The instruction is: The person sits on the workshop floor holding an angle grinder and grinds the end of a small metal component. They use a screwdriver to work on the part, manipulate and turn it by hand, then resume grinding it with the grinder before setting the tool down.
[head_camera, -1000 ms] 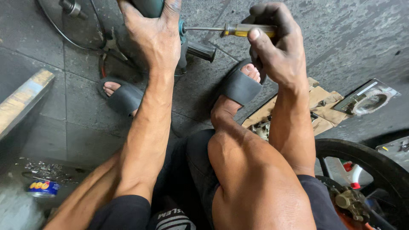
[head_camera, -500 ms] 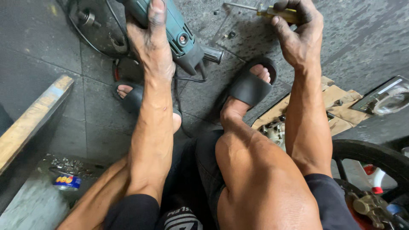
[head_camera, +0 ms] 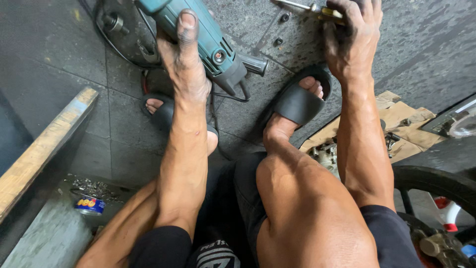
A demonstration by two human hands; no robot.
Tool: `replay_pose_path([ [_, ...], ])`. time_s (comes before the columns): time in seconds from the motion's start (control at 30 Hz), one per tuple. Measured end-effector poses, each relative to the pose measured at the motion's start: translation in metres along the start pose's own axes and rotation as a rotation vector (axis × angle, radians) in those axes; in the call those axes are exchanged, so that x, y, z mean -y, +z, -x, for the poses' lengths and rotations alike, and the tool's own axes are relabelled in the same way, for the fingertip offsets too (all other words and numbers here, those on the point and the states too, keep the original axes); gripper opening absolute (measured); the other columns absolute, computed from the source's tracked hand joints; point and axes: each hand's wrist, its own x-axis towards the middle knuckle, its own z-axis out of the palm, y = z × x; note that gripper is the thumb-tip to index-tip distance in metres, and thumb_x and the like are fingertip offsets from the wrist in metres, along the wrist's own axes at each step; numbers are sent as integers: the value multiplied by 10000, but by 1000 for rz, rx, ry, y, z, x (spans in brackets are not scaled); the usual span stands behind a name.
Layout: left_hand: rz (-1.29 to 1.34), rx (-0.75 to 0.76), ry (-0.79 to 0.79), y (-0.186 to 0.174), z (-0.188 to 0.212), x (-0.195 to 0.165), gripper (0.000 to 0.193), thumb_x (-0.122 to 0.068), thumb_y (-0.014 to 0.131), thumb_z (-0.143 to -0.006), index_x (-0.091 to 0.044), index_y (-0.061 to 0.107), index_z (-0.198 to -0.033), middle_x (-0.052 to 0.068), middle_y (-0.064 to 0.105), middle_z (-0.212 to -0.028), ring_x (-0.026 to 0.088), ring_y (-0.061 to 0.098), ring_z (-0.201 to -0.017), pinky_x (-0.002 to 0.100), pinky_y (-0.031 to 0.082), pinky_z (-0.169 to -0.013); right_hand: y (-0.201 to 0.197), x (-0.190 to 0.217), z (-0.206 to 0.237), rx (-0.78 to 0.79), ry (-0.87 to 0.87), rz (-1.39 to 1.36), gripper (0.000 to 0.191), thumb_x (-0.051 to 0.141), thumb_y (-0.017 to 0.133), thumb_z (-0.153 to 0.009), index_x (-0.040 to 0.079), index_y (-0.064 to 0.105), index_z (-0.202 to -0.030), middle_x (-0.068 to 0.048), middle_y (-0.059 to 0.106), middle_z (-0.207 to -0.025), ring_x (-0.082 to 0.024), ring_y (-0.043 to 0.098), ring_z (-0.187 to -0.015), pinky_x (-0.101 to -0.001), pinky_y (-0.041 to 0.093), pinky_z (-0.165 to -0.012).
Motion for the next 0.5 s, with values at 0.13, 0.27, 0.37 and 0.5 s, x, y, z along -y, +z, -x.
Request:
replay_pose_path([
  [0.13,14,21,-15,2,3,-10,683,-548,796,-933,-7,586,-1293,152,681,-1098,220,680,-959,386,576,-872,3,-3,0,-17,-21,38,394,-64,712,-858,57,633,-1225,-151,583,-1295,-394,510,-1241,-499,424,-1033],
  [0.27,42,8,-63,4,5,-15,697,-528,799,-943,20,580,-1315,186,686,-1096,239,680,-909,382,578,-807,5,-5,-1,-10,4,71,395,-56,735,-858,73,643,-1220,-136,585,-1286,-389,512,-1219,-505,426,-1014],
  [0.37,82,38,-70,3,6,-16,668,-519,781,-969,34,567,-1276,192,681,-1101,249,685,-927,388,585,-821,6,-5,-1,-4,12,86,399,-54,744,-862,78,645,-1226,-129,585,-1295,-388,512,-1229,-509,425,-1020],
  [0.5,76,55,-53,1,7,-17,685,-533,753,-979,10,554,-1347,185,685,-1108,256,702,-954,394,606,-856,5,-2,-3,-6,4,99,424,-43,728,-834,72,645,-1234,-153,569,-1299,-401,499,-1224,-518,418,-1011],
])
